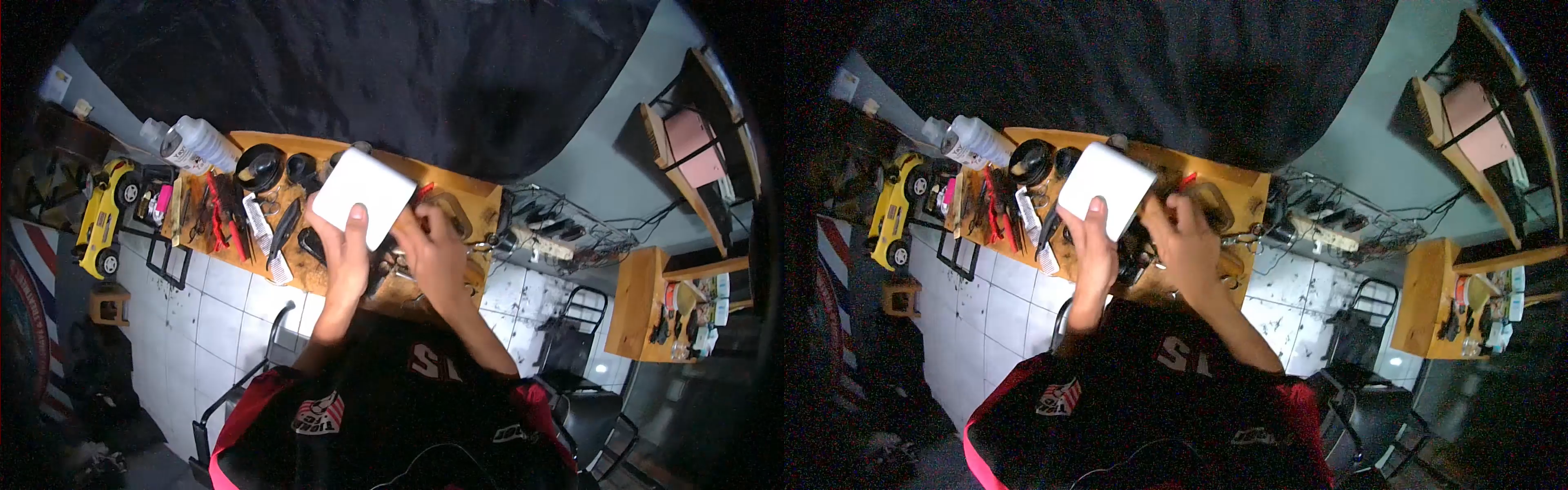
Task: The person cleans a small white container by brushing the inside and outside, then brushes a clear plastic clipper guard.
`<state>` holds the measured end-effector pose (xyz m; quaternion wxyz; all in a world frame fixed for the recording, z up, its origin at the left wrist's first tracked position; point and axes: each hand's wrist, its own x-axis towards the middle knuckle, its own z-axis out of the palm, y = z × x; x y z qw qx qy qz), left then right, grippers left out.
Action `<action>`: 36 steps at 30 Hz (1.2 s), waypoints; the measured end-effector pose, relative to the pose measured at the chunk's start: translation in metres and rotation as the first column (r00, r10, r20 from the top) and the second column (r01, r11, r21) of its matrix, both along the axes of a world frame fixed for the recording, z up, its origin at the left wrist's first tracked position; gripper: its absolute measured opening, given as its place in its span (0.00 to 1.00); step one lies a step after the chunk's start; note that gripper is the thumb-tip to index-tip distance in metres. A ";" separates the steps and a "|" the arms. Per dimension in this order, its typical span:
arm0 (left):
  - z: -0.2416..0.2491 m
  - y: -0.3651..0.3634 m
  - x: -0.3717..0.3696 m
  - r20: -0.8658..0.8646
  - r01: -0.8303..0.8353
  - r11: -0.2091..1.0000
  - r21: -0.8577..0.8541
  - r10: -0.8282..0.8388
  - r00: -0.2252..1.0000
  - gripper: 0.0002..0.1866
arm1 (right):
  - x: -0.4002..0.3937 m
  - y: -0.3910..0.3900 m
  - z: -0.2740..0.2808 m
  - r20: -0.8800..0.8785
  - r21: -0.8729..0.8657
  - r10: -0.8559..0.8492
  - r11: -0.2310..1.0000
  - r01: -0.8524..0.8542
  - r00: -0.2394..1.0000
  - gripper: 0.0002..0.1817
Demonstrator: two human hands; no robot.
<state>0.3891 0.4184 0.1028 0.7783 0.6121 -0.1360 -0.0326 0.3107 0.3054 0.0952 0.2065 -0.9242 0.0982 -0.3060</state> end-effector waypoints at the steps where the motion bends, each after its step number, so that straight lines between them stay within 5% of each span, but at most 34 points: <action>1: 0.007 0.002 0.002 0.010 0.009 1.000 0.023 -0.010 1.000 0.32 | -0.005 0.000 -0.001 -0.061 0.056 0.077 0.996 -0.073 0.995 0.23; 3: 0.007 0.005 0.007 -0.047 0.009 1.000 -0.009 -0.010 0.999 0.31 | -0.011 -0.007 0.004 -0.114 0.242 0.293 0.935 -0.260 0.949 0.24; 6: 0.002 0.002 0.013 -0.191 0.037 0.993 -0.108 -0.058 0.980 0.28 | -0.016 -0.008 0.017 -0.067 0.013 0.145 0.989 -0.144 0.987 0.25; 10: 0.000 -0.005 0.001 0.052 0.047 0.994 0.104 -0.052 0.997 0.31 | 0.002 -0.014 0.002 0.039 -0.119 -0.017 0.993 0.022 0.999 0.23; 14: 0.011 -0.001 0.004 0.061 0.144 0.978 0.153 -0.155 0.986 0.32 | -0.012 -0.007 0.013 -0.212 0.413 0.236 0.901 -0.132 0.948 0.19; 15: 0.006 -0.002 0.003 -0.018 0.152 0.988 0.035 -0.151 0.988 0.32 | -0.013 -0.009 0.015 -0.112 0.480 0.339 0.841 -0.248 0.934 0.23; 18: -0.007 -0.007 0.005 -0.176 0.123 0.971 -0.206 -0.160 0.971 0.32 | -0.020 -0.020 0.038 -0.435 0.343 0.196 0.938 -0.040 0.879 0.26; 20: 0.000 -0.009 0.001 -0.201 0.086 0.973 -0.215 -0.131 0.971 0.33 | -0.022 -0.022 0.016 -0.263 0.224 0.096 0.974 -0.036 0.960 0.28; 22: -0.008 -0.011 0.001 0.100 0.109 0.994 -0.029 -0.105 0.989 0.35 | -0.019 -0.017 0.013 -0.215 0.039 -0.001 0.999 0.010 0.977 0.27; 23: -0.010 -0.015 0.000 0.094 0.091 0.993 -0.068 -0.085 0.992 0.38 | -0.013 -0.012 0.003 -0.010 0.016 0.010 1.000 -0.010 1.000 0.26; 26: -0.004 -0.012 0.012 0.123 0.144 0.986 -0.081 -0.133 0.983 0.40 | -0.016 -0.005 0.001 -0.037 0.203 0.212 0.958 -0.201 0.976 0.28; 29: -0.008 -0.007 0.026 -0.098 0.154 0.941 -0.300 -0.192 0.977 0.40 | -0.031 -0.012 0.021 -0.245 0.176 0.193 0.973 -0.152 0.950 0.27; 31: -0.018 -0.002 0.044 -0.080 0.100 0.956 -0.274 -0.126 0.989 0.37 | -0.042 -0.022 0.034 -0.366 0.117 0.177 0.983 -0.144 0.913 0.27; 34: 0.001 -0.005 0.039 0.018 0.084 0.985 -0.151 -0.083 0.996 0.32 | -0.043 -0.026 0.031 -0.112 -0.069 0.061 0.995 -0.069 0.992 0.28; 36: 0.017 -0.010 0.022 0.052 0.115 0.991 -0.071 -0.111 0.992 0.30 | -0.038 -0.016 0.032 -0.144 -0.017 -0.040 0.999 0.038 0.989 0.26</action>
